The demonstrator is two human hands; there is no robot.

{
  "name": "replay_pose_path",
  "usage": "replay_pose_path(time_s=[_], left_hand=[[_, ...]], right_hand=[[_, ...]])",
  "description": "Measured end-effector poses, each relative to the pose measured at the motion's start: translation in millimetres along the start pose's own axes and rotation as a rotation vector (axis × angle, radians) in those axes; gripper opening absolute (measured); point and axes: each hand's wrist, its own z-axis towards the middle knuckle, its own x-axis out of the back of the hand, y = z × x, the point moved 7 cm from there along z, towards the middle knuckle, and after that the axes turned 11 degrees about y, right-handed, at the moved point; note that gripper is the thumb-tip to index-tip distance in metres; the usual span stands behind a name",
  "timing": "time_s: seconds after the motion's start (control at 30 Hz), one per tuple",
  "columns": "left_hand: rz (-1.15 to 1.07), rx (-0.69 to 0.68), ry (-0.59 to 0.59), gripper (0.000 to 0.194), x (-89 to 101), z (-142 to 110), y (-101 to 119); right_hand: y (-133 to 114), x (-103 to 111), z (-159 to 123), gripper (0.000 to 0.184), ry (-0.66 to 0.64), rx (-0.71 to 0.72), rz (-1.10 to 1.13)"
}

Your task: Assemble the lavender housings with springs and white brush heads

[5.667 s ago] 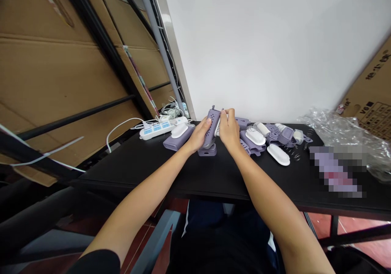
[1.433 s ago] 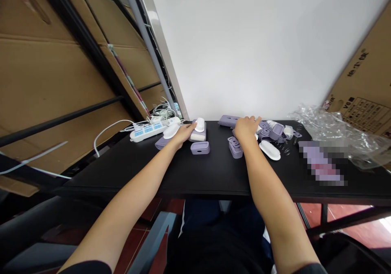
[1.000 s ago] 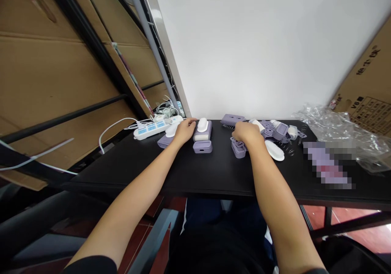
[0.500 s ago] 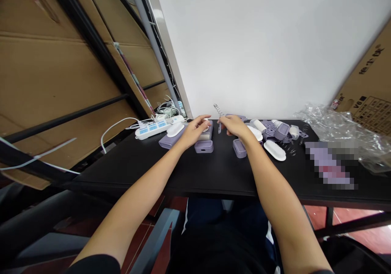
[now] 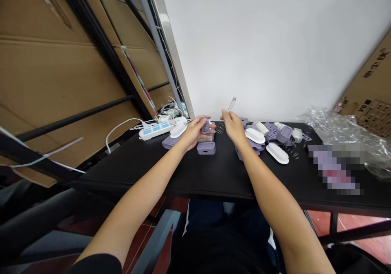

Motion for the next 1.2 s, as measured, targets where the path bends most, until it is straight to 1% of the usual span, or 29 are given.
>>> replay_pose_path(time_s=[0.03, 0.13, 0.27, 0.37, 0.6, 0.73, 0.87, 1.0, 1.2], left_hand=[[-0.052, 0.023, -0.003, 0.037, 0.0, 0, 2], [-0.176, 0.083, -0.004, 0.032, -0.4, 0, 4], [-0.257, 0.153, 0.019, 0.033, -0.3, 2, 0], [-0.288, 0.165, 0.033, 0.031, -0.2, 3, -1], [-0.293, 0.129, 0.047, 0.028, 1.3, 3, 1], [-0.287, 0.125, 0.042, 0.027, 1.9, 3, -1], [-0.280, 0.102, 0.028, 0.026, 2.2, 4, -1], [-0.269, 0.085, 0.020, 0.026, 2.1, 3, 1], [-0.272, 0.083, 0.017, 0.027, 0.9, 1, 2]], right_hand=[[0, -2, 0, 0.054, -0.013, -0.008, 0.033], [-1, -11, -5, 0.043, -0.108, -0.041, 0.111], [-4, -22, -13, 0.031, -0.221, -0.045, 0.110], [-4, -25, -16, 0.028, -0.256, -0.005, 0.097], [-1, -25, -14, 0.024, -0.215, 0.153, 0.008], [-2, -22, -15, 0.020, -0.181, 0.235, -0.126], [-9, -19, -20, 0.018, -0.156, 0.316, -0.299], [-15, -18, -23, 0.017, -0.141, 0.351, -0.420], [-17, -17, -23, 0.017, -0.120, 0.372, -0.469]])
